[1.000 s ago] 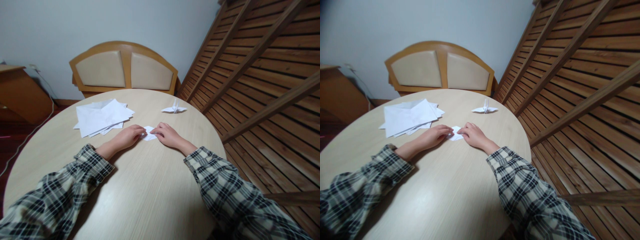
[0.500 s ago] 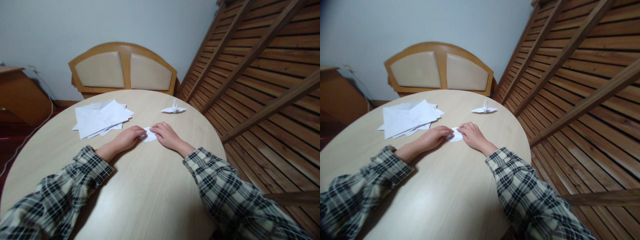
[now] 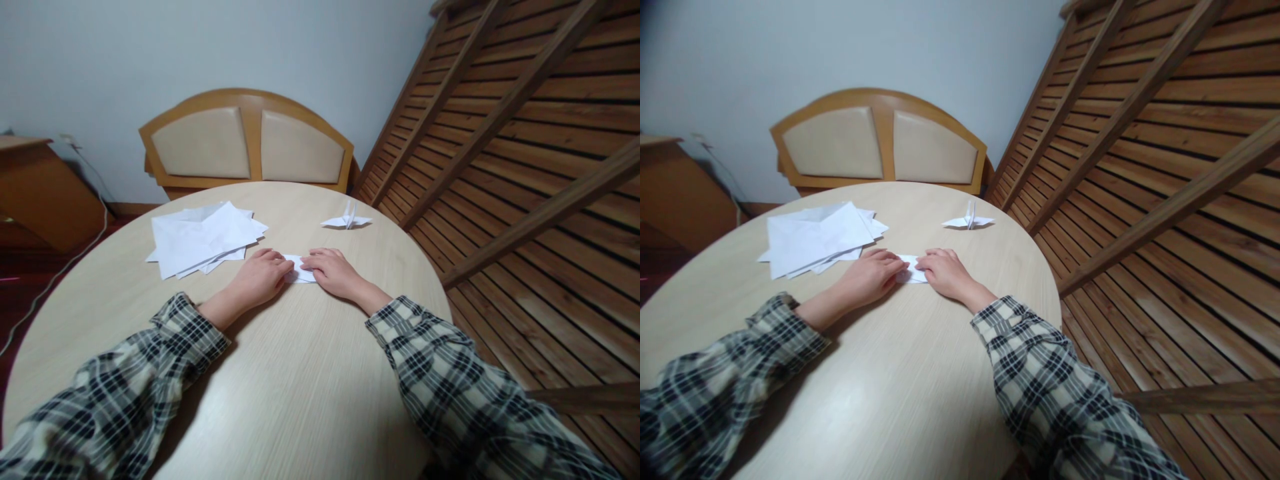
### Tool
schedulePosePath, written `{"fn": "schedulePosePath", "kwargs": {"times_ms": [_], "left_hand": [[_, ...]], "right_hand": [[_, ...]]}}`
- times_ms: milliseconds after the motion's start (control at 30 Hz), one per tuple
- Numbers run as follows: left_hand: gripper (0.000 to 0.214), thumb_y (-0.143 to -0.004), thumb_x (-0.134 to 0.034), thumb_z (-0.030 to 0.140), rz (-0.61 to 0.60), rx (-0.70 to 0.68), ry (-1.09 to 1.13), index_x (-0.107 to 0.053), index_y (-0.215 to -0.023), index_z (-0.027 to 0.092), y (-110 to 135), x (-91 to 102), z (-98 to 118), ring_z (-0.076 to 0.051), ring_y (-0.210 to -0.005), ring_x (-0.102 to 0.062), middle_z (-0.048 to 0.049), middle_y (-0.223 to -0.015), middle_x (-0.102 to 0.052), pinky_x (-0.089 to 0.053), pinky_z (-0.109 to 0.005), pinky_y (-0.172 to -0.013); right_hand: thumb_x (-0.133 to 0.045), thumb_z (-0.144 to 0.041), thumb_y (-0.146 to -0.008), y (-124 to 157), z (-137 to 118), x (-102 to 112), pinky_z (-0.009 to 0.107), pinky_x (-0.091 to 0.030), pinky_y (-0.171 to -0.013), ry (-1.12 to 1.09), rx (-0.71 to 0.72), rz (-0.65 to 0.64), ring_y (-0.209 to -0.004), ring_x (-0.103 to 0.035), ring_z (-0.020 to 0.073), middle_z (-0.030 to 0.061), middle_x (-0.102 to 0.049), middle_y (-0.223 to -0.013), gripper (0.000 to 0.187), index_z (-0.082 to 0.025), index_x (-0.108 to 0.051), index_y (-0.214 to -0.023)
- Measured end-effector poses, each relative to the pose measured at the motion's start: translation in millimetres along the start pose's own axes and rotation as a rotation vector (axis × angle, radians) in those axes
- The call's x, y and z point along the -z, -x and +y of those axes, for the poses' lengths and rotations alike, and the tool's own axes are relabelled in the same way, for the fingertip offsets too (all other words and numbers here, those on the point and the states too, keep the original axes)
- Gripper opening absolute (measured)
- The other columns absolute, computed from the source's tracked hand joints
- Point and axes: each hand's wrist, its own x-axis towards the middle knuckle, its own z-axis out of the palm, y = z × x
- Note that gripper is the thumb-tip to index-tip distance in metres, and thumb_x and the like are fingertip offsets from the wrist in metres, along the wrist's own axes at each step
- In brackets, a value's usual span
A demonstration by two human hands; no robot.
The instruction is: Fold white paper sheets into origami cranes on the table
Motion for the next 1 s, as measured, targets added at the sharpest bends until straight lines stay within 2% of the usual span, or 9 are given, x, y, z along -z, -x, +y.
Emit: {"fn": "schedulePosePath", "kwargs": {"times_ms": [100, 233, 367, 500, 600, 800, 900, 1000], "left_hand": [[0.017, -0.094, -0.049, 0.021, 0.007, 0.048, -0.037, -0.064, -0.087, 0.016, -3, -0.4, 4, -0.025, -0.083, -0.063, -0.0098, -0.081, -0.07, -0.045, -0.044, -0.089], [0.018, -0.094, -0.051, 0.026, 0.021, 0.094, -0.03, -0.064, -0.092, 0.014, -4, -3.6, 7, -0.026, -0.087, -0.063, -0.0124, -0.087, -0.07, -0.043, -0.045, -0.091], [0.017, -0.095, -0.052, 0.027, 0.024, 0.05, 0.054, -0.067, -0.098, 0.018, -2, -11.3, 2, -0.025, -0.094, -0.063, -0.0086, -0.095, -0.072, -0.044, -0.045, -0.093], [0.02, -0.096, -0.052, 0.023, 0.053, -0.017, 0.173, -0.067, -0.108, 0.018, -2, -20.8, -7, -0.024, -0.103, -0.063, -0.0085, -0.107, -0.072, -0.047, -0.043, -0.095], [0.024, -0.095, -0.052, 0.019, 0.073, -0.084, 0.253, -0.066, -0.114, 0.018, -1, -24.0, -10, -0.023, -0.109, -0.061, -0.0088, -0.116, -0.07, -0.046, -0.044, -0.099], [0.026, -0.096, -0.049, 0.019, 0.065, -0.116, 0.333, -0.068, -0.114, 0.019, 0, -17.8, -6, -0.023, -0.111, -0.059, -0.0116, -0.115, -0.068, -0.049, -0.043, -0.096], [0.027, -0.095, -0.05, 0.018, 0.055, -0.092, 0.306, -0.069, -0.114, 0.02, 0, -10.5, -5, -0.024, -0.107, -0.06, -0.0127, -0.113, -0.068, -0.048, -0.044, -0.094], [0.021, -0.095, -0.053, 0.025, 0.038, -0.068, 0.209, -0.073, -0.102, 0.022, -1, -2.1, -5, -0.026, -0.103, -0.06, -0.0101, -0.103, -0.07, -0.044, -0.047, -0.096]], "right_hand": [[-0.049, -0.01, -0.09, -1, -2, 3, 0.041, -0.032, -0.101, -0.006, 0.001, 0.004, -0.113, -0.056, 0.0204, 0.0014, -0.071, -0.114, 0.034, -0.027, -0.073, -0.105], [-0.05, -0.01, -0.088, 0, -7, 7, 0.04, -0.032, -0.096, -0.006, 0.008, 0.0, -0.104, -0.056, 0.0209, 0.0025, -0.073, -0.107, 0.033, -0.026, -0.074, -0.104], [-0.051, -0.009, -0.084, 1, -7, 7, 0.039, -0.032, -0.095, -0.043, 0.024, 0.014, -0.1, -0.056, 0.0202, 0.0004, -0.074, -0.104, 0.033, -0.026, -0.074, -0.102], [-0.051, -0.008, -0.083, 0, -3, 5, 0.037, -0.034, -0.093, -0.055, 0.015, 0.068, -0.097, -0.057, 0.0194, 0.0005, -0.074, -0.093, 0.031, -0.024, -0.075, -0.092], [-0.05, -0.007, -0.083, 0, 2, 2, 0.036, -0.036, -0.092, -0.049, -0.011, 0.118, -0.098, -0.056, 0.0198, 0.0018, -0.073, -0.095, 0.031, -0.023, -0.074, -0.094], [-0.047, -0.002, -0.082, 0, 7, -4, 0.036, -0.036, -0.097, -0.049, 0.007, 0.106, -0.112, -0.055, 0.0191, 0.0025, -0.07, -0.118, 0.042, -0.023, -0.07, -0.11], [-0.047, -0.003, -0.083, 0, 6, -3, 0.038, -0.036, -0.097, -0.035, -0.016, 0.077, -0.111, -0.055, 0.0195, 0.0018, -0.07, -0.116, 0.041, -0.025, -0.071, -0.108], [-0.048, -0.005, -0.085, -1, 2, 0, 0.038, -0.036, -0.094, -0.011, -0.049, 0.073, -0.104, -0.055, 0.0208, 0.0023, -0.072, -0.106, 0.035, -0.024, -0.073, -0.1]]}}
